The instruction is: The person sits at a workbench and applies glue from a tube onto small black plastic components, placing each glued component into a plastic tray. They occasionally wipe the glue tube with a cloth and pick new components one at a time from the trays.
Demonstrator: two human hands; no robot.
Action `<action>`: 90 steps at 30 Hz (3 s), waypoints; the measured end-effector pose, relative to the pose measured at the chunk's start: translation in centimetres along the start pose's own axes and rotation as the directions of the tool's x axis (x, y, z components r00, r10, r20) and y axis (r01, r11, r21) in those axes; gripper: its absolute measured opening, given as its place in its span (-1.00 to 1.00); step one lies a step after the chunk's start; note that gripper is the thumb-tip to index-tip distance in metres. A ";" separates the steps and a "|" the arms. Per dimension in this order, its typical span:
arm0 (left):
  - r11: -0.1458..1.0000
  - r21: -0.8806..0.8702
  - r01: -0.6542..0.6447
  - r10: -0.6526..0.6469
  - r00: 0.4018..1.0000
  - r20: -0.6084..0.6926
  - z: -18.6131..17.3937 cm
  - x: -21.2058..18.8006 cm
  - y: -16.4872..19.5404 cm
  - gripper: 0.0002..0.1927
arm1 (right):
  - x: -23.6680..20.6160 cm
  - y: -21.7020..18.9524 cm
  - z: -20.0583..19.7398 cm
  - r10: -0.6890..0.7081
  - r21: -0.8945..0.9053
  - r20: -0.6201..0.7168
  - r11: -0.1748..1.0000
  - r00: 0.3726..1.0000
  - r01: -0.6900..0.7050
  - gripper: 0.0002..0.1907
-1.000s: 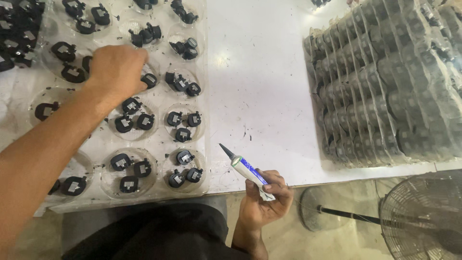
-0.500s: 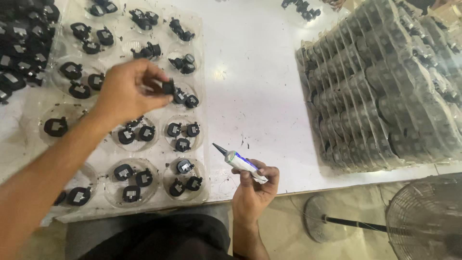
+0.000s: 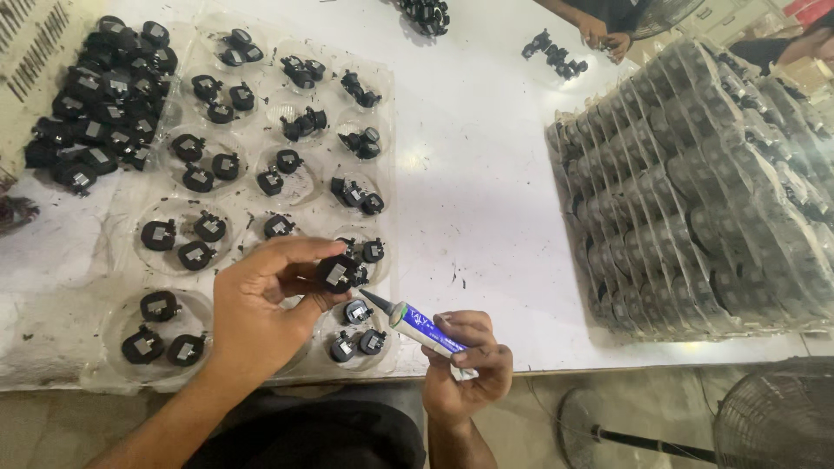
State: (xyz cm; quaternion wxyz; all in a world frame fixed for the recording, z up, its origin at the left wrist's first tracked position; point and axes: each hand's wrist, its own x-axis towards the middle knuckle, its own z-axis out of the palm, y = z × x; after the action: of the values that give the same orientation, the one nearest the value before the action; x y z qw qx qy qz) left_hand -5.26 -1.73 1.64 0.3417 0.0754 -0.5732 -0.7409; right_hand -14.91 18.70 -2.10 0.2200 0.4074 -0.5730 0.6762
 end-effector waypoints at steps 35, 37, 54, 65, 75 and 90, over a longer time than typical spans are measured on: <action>0.983 -0.015 0.183 -0.183 0.983 -0.024 -0.4 -1.2 -0.1 -0.53 | 0.7 -0.9 0.6 -0.162 -0.103 0.147 0.979 0.976 0.178 -0.61; 0.972 -0.056 0.229 -0.231 0.972 -0.031 -0.4 -1.2 -0.7 -0.52 | 0.7 -0.9 0.7 -0.175 -0.116 0.145 0.975 0.974 0.192 -0.63; 0.705 -0.485 0.518 -0.501 0.847 0.178 0.4 -3.9 -4.2 -0.57 | 0.2 -0.7 1.2 -0.178 -0.095 0.039 0.979 0.983 0.181 -0.66; 0.665 -0.527 0.530 -0.523 0.833 0.178 0.0 -4.1 -4.5 -0.58 | 0.0 -1.4 1.0 -0.093 -0.146 0.065 0.984 0.994 0.101 -0.62; 0.610 -0.576 0.545 -0.539 0.817 0.202 -0.1 -4.1 -4.2 -0.62 | 0.2 -1.5 1.0 -0.059 -0.144 0.103 0.987 0.993 0.074 -0.63; 0.605 0.795 -0.046 -0.103 0.985 0.135 -9.8 14.3 -7.8 -0.55 | 0.1 -0.6 -1.8 -0.024 -0.238 -0.089 0.971 0.996 0.002 -0.58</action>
State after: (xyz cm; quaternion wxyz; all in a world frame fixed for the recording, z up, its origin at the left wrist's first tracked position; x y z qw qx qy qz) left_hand -14.36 -17.22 -4.61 0.2116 0.1660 -0.8678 -0.4179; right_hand -15.01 20.57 -1.68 0.2975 0.3504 -0.6367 0.6191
